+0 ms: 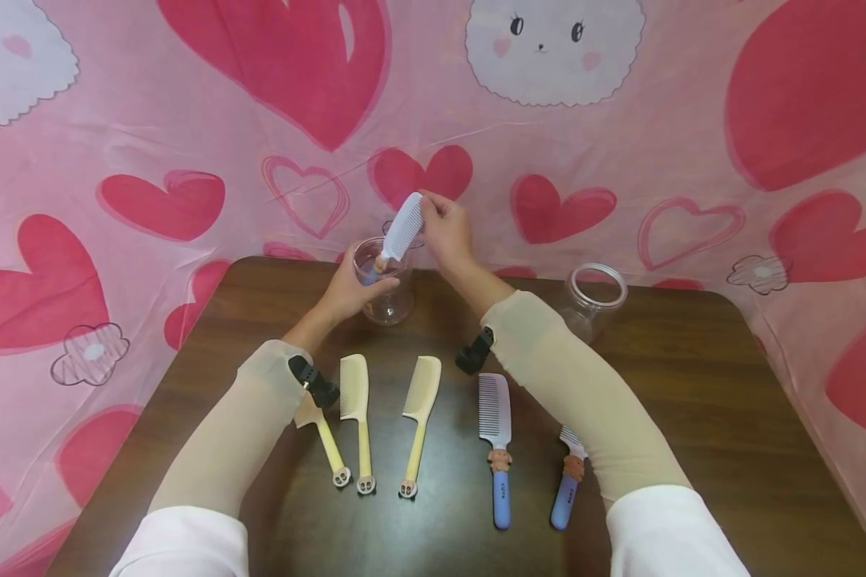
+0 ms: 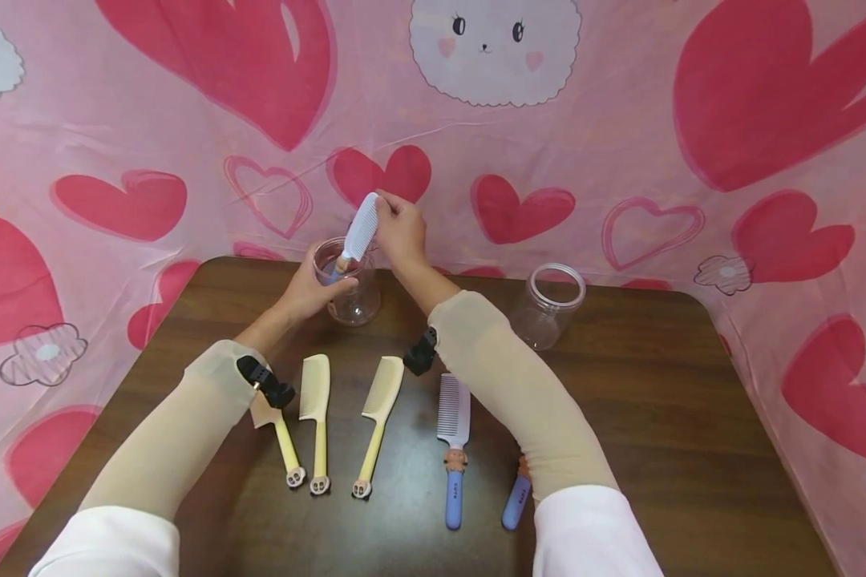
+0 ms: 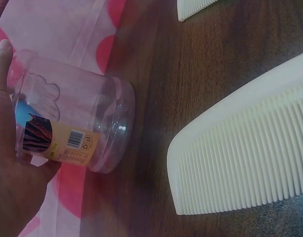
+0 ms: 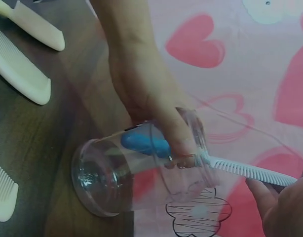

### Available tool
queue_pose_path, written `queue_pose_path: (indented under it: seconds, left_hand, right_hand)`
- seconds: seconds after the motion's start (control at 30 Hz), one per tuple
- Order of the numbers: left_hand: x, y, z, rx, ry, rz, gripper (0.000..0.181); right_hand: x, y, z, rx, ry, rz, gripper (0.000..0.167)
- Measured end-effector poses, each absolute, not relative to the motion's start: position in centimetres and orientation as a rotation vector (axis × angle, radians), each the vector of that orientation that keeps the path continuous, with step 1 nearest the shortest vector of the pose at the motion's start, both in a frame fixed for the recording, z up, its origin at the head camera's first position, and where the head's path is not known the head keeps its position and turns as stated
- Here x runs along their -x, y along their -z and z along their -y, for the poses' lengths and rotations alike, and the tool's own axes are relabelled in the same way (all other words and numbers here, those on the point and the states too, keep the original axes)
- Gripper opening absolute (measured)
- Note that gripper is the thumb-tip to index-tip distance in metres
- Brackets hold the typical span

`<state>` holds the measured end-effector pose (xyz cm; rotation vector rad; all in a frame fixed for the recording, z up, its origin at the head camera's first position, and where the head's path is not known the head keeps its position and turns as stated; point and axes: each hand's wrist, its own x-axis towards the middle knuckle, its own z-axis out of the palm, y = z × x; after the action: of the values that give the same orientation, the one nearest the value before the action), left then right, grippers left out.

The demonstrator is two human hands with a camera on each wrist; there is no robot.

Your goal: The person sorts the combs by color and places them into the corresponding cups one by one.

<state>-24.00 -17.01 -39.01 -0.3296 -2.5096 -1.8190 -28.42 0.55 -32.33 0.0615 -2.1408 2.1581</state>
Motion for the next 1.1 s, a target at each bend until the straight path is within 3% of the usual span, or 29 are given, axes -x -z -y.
queue_pose_path:
  seconds: [0.7, 1.1]
  left_hand:
    - [24.1, 39.1, 17.1, 0.366, 1.849, 2.492, 0.082]
    - [24.1, 39.2, 17.2, 0.375, 1.884, 2.457, 0.081]
  right_hand:
    - [27.9, 33.8, 0.0, -0.045, -2.054, 2.412, 0.039]
    - [27.4, 33.5, -2.3, -0.227, -1.952, 2.598, 0.045]
